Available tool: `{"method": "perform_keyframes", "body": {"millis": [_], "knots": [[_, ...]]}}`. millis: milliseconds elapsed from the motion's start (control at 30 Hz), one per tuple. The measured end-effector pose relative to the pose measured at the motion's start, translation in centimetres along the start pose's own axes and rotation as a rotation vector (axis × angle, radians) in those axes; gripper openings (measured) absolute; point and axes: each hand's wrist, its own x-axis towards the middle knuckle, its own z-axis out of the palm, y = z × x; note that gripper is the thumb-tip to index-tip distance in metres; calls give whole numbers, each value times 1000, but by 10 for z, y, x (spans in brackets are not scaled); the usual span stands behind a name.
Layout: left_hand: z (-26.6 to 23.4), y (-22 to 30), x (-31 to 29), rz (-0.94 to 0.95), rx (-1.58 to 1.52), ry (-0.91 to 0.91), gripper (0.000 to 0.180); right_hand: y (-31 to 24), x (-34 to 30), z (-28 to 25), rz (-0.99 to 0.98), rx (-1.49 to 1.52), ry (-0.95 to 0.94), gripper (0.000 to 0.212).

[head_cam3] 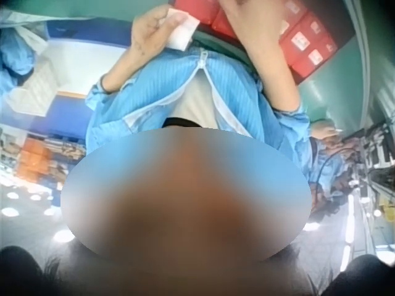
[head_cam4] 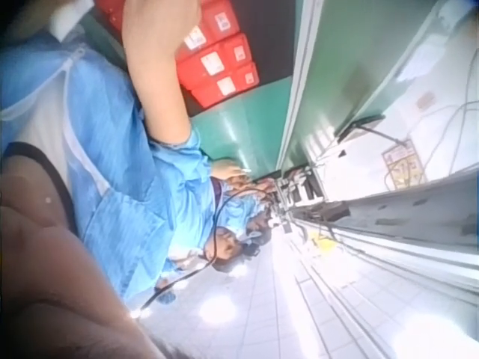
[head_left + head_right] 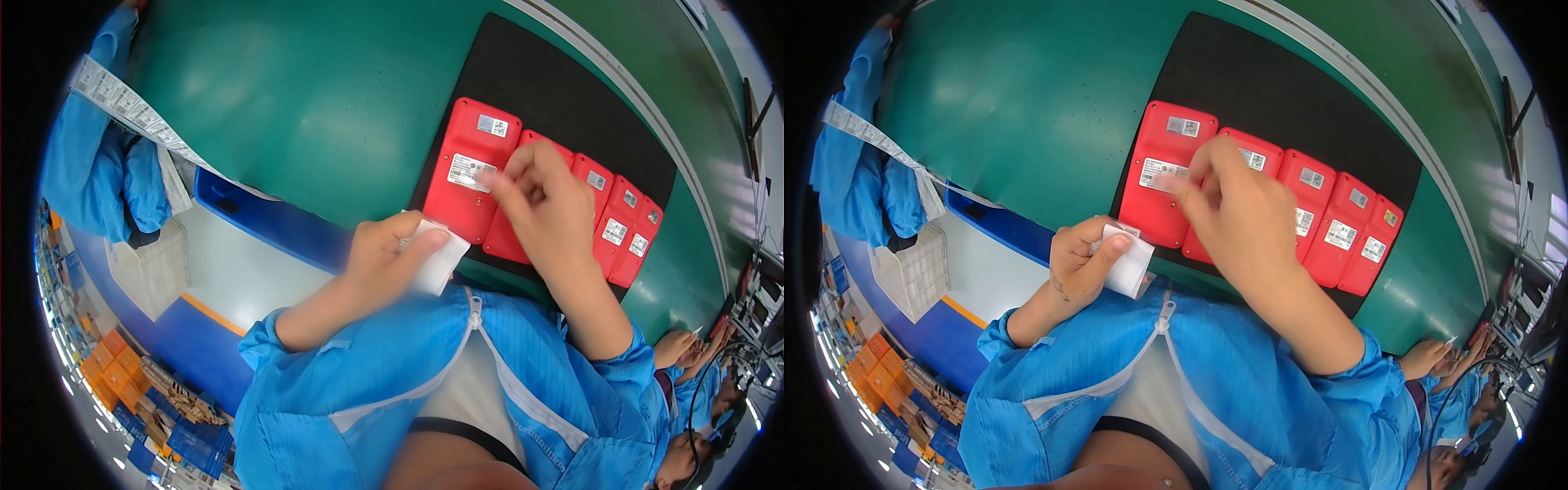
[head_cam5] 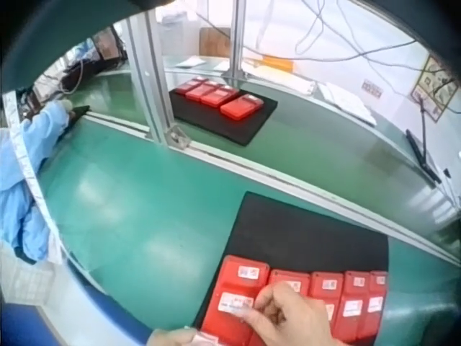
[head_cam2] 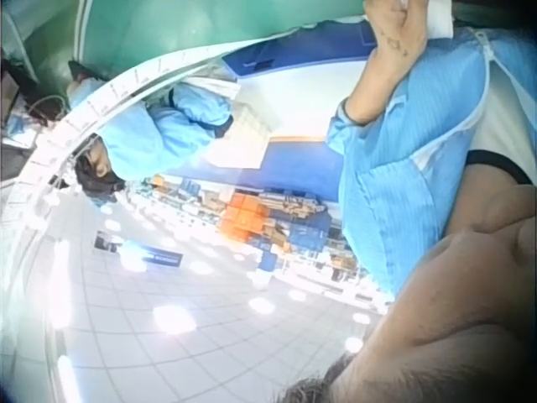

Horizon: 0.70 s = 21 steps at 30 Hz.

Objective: The person applies product identification labels to red handheld electronic devices by hand on an assembly line.

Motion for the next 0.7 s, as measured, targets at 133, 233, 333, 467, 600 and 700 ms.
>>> {"method": "perform_keyframes", "body": {"millis": [133, 233, 333, 467, 600, 700], "knots": [[8, 6, 0, -126, -188, -65, 19, 8, -29, 6, 86, 782, -151, 16], [17, 7, 1, -151, -242, -112, 22, 15, -41, 6, -180, 538, 22, 11], [23, 4, 3, 18, 133, -168, 16, 20, -42, -7, -75, 543, 279, 6], [23, 0, 5, 178, 275, -147, 17, 27, -30, -30, 300, 641, 200, 7], [24, 4, 5, 101, 151, -149, 16, 28, -23, -32, 385, 583, 102, 10], [23, 12, 5, 66, 114, -160, 16, 25, -23, -30, 409, 553, 93, 11]]}}
